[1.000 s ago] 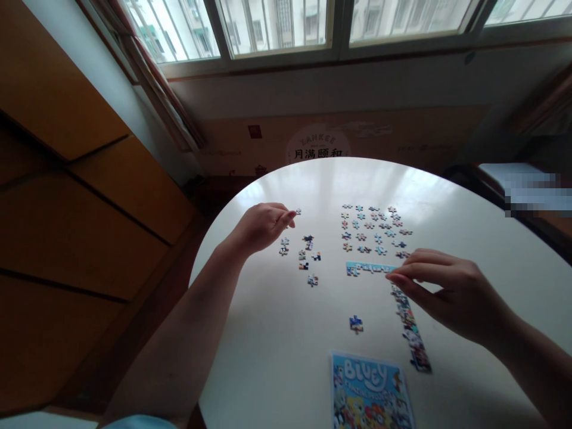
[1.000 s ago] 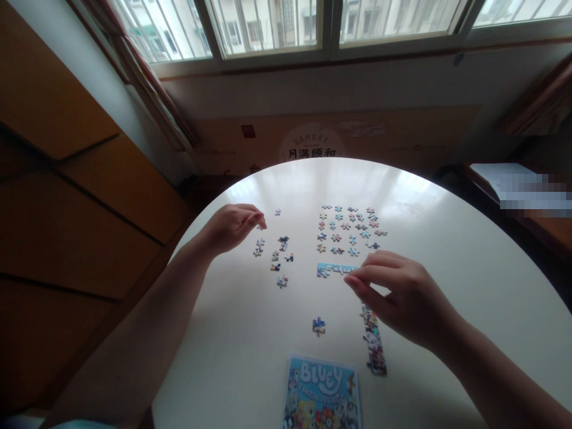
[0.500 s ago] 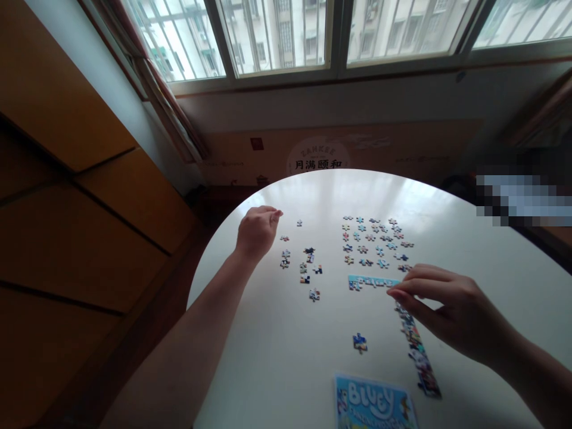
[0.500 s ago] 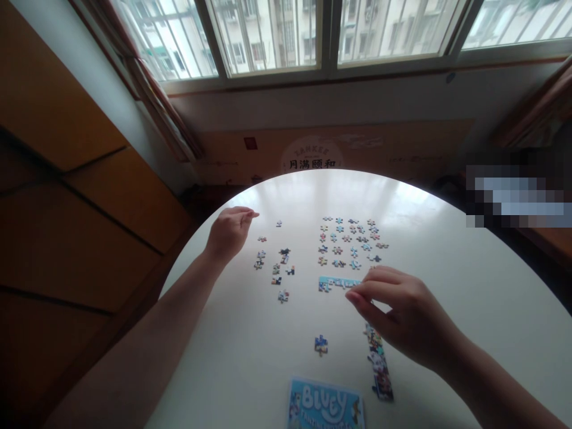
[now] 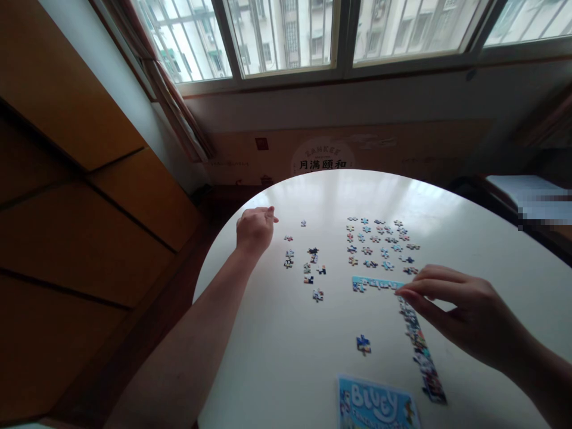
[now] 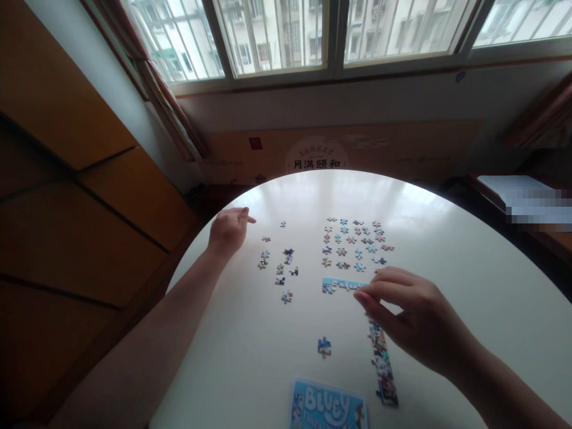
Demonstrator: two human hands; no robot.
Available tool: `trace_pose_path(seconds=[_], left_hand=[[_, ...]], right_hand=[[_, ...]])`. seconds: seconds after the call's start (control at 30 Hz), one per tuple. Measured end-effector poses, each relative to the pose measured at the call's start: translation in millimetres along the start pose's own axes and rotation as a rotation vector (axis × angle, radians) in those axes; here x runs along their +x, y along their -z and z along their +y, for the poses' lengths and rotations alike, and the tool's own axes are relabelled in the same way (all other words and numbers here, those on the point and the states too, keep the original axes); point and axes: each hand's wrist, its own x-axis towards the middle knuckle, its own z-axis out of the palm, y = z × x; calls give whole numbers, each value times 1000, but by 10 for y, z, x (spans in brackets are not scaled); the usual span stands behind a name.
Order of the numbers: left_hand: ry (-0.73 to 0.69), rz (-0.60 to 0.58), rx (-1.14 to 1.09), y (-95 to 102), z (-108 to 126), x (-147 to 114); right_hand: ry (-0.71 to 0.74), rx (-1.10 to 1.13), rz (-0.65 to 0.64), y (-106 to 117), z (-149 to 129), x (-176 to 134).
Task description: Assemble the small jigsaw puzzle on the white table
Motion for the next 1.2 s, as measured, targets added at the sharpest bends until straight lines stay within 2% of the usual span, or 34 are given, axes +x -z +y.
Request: trace_pose_path(seconds=[0.23, 0.5, 1.0, 1.2], left_hand=[[-77, -5, 66, 32, 6, -4], [164, -97, -46, 140, 101, -15], [36, -135, 81, 253, 200, -27], [-1, -82, 40, 269, 287, -69]], right_hand=[[-32, 2, -5, -6, 27, -38], [-12, -19, -9, 12, 27, -26], [0, -4, -9, 17, 1, 3], [-14, 17, -23, 17, 13, -9]])
